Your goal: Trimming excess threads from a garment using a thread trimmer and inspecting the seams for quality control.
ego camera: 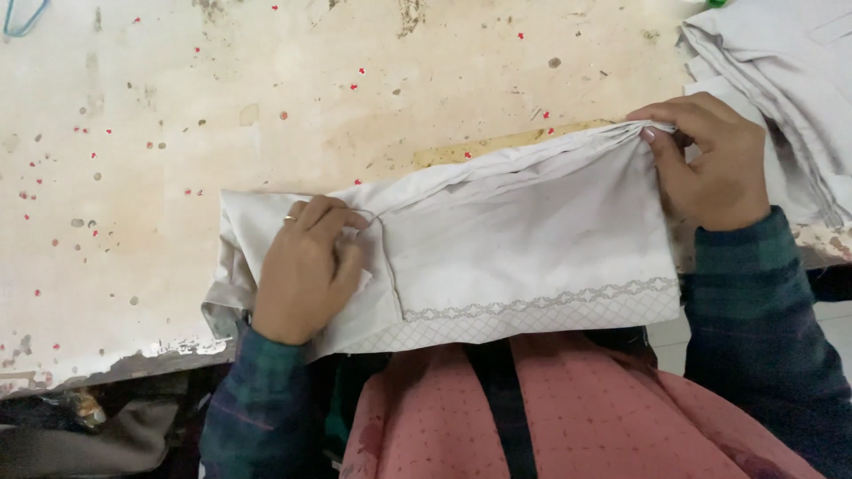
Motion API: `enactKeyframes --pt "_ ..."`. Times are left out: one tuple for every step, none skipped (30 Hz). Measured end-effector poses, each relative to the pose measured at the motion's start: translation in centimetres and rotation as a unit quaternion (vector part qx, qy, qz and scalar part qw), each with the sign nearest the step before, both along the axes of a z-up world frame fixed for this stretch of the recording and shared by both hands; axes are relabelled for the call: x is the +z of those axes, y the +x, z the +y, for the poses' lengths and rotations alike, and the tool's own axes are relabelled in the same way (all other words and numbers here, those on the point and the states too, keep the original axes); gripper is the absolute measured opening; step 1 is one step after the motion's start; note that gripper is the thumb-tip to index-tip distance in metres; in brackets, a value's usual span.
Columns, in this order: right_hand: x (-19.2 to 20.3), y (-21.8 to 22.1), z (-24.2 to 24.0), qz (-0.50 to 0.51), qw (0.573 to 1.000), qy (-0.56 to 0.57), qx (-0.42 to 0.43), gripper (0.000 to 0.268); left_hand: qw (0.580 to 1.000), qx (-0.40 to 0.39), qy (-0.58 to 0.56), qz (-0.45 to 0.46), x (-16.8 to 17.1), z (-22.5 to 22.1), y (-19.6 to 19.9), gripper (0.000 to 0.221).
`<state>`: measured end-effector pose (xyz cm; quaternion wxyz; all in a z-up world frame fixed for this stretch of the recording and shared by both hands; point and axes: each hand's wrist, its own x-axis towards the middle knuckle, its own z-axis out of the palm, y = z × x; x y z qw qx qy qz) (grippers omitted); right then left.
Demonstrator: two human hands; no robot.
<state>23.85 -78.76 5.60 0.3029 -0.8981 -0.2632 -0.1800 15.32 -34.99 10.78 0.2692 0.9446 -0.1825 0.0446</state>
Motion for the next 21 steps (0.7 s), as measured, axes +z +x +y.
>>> enactKeyframes --pt "0.1 0.0 0.0 -0.004 1.000 -0.002 0.000 0.017 0.998 0.027 0.028 -0.040 -0.3 -0.7 -0.2 0.020" --pt "0.2 -0.1 0.0 -0.007 1.000 -0.005 0.000 0.018 0.994 0.054 0.055 -0.079 -0.5 -1.4 -0.4 0.044" --pt "0.0 0.0 -0.1 -0.007 1.000 -0.005 0.001 0.018 0.994 0.055 0.055 -0.079 -1.2 -1.1 -0.4 0.044" --pt "-0.1 0.1 -0.3 -0.007 1.000 -0.007 0.002 0.018 0.993 0.065 0.064 -0.074 -1.9 -0.9 -0.5 0.035" --pt "-0.3 0.2 -0.5 -0.006 1.000 -0.008 0.004 0.019 0.992 0.076 0.074 -0.070 -2.6 -0.6 -0.5 0.028" --pt "-0.3 0.1 -0.6 -0.006 1.000 -0.009 0.004 0.019 0.992 0.076 0.074 -0.069 -2.1 -0.1 -0.8 0.028" --pt "-0.4 0.1 -0.7 -0.001 1.000 0.001 0.001 0.020 0.992 0.062 0.072 -0.088 -1.5 0.4 -0.9 0.020" --pt "-0.4 0.0 -0.8 0.004 1.000 0.010 -0.003 0.021 0.991 0.049 0.071 -0.106 -1.0 1.0 -1.0 0.020" --pt "-0.3 -0.1 -1.1 0.003 1.000 0.010 -0.004 0.021 0.991 0.049 0.071 -0.106 0.0 1.5 -1.4 0.020" --pt "-0.2 -0.1 -1.4 0.008 1.000 0.010 -0.010 0.021 0.993 0.013 0.044 -0.108 1.0 2.1 -1.8 0.015" --pt "-0.1 -0.2 -1.6 0.014 1.000 0.011 -0.016 0.022 0.994 -0.021 0.016 -0.109 2.0 2.6 -2.2 0.011" --pt "0.0 -0.4 -2.1 0.014 1.000 0.011 -0.015 0.022 0.994 -0.021 0.017 -0.109 2.9 2.9 -2.8 0.011" --pt "0.2 -0.5 -2.6 -0.009 1.000 -0.009 0.005 0.014 0.995 -0.013 -0.024 -0.092 3.9 3.1 -3.4 0.006" --pt "0.3 -0.6 -3.1 -0.032 0.999 -0.029 0.024 0.010 0.995 -0.005 -0.065 -0.076 4.9 3.3 -4.0 0.002" --pt "0.7 -1.0 -3.0 -0.032 0.999 -0.029 0.024 0.010 0.995 -0.005 -0.065 -0.076 5.3 3.4 -4.2 0.002" --pt "1.0 -1.5 -3.0 -0.026 0.999 -0.025 0.030 0.012 0.993 -0.008 -0.077 -0.087 5.7 3.4 -4.5 0.006" --pt "1.4 -1.9 -3.0 -0.020 0.999 -0.021 0.037 0.016 0.991 -0.011 -0.090 -0.098 6.1 3.4 -4.9 0.012" --pt "1.6 -2.2 -3.0 -0.019 0.999 -0.021 0.038 0.016 0.991 -0.010 -0.090 -0.098 6.2 3.5 -5.0 0.012" --pt "1.9 -2.5 -3.1 -0.025 0.998 -0.024 0.043 0.016 0.988 -0.027 -0.099 -0.112 6.2 3.7 -5.1 0.017" --pt "2.1 -2.8 -3.1 -0.032 0.998 -0.027 0.047 0.016 0.985 -0.043 -0.108 -0.126 6.2 3.9 -5.1 0.022" --pt "2.3 -3.2 -3.0 -0.032 0.998 -0.027 0.046 0.016 0.985 -0.044 -0.108 -0.126 6.3 3.8 -5.5 0.022"
